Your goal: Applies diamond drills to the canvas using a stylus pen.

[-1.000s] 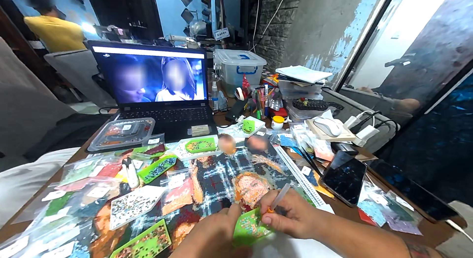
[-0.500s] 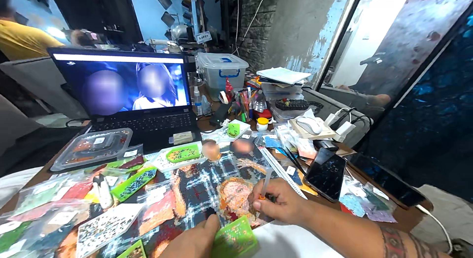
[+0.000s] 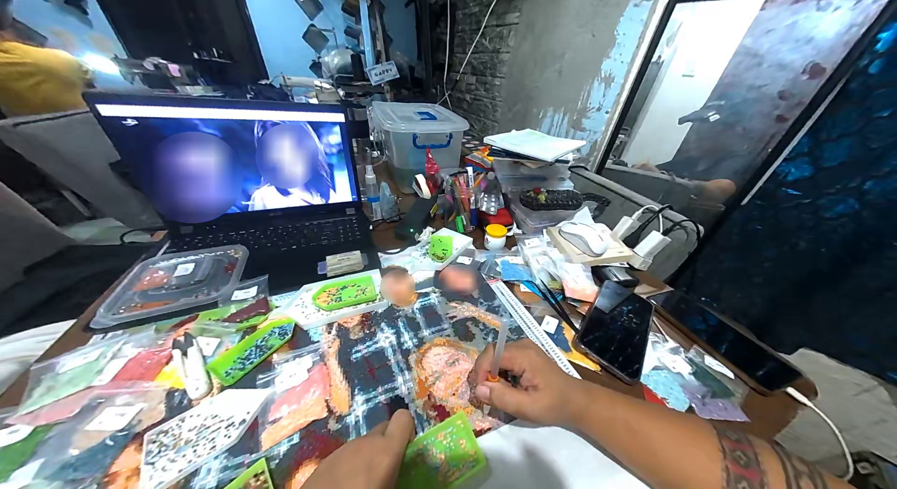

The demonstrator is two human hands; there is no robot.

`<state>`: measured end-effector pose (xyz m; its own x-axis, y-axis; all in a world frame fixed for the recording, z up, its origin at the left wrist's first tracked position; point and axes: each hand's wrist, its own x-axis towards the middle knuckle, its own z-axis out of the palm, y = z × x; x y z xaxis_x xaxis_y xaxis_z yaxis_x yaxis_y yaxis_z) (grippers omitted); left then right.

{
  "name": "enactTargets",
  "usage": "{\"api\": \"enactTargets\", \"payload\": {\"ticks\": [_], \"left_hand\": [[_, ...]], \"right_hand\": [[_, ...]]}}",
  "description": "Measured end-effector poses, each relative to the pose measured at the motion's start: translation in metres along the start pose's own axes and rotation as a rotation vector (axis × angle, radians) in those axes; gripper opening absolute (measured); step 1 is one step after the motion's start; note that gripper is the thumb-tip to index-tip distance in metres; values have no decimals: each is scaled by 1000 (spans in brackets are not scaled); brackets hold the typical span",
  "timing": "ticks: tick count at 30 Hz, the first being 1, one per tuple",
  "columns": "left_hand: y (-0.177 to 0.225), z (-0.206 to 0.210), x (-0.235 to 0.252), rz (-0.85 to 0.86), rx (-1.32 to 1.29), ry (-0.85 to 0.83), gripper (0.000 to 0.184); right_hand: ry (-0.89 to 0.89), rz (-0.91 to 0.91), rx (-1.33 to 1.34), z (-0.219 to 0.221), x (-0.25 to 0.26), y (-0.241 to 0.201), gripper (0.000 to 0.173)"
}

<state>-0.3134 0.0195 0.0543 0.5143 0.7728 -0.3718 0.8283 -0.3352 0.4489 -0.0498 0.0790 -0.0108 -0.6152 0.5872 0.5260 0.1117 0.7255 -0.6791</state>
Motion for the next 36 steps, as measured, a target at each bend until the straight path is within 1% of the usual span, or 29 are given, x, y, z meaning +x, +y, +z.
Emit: {"api": "enactTargets", "payload": {"ticks": [12,23,36], "left_hand": [[-1,1,0,5,-8,1,54],[2,-1,0,-36,1,-27,56],[4,-3,1,-49,-20,-49,55]], "right_hand": [[-3,-1,6,1,1,0,23],[-21,3,12,2,0,0,23],[-179,-24,-21,-7,3,-4,21]]}}
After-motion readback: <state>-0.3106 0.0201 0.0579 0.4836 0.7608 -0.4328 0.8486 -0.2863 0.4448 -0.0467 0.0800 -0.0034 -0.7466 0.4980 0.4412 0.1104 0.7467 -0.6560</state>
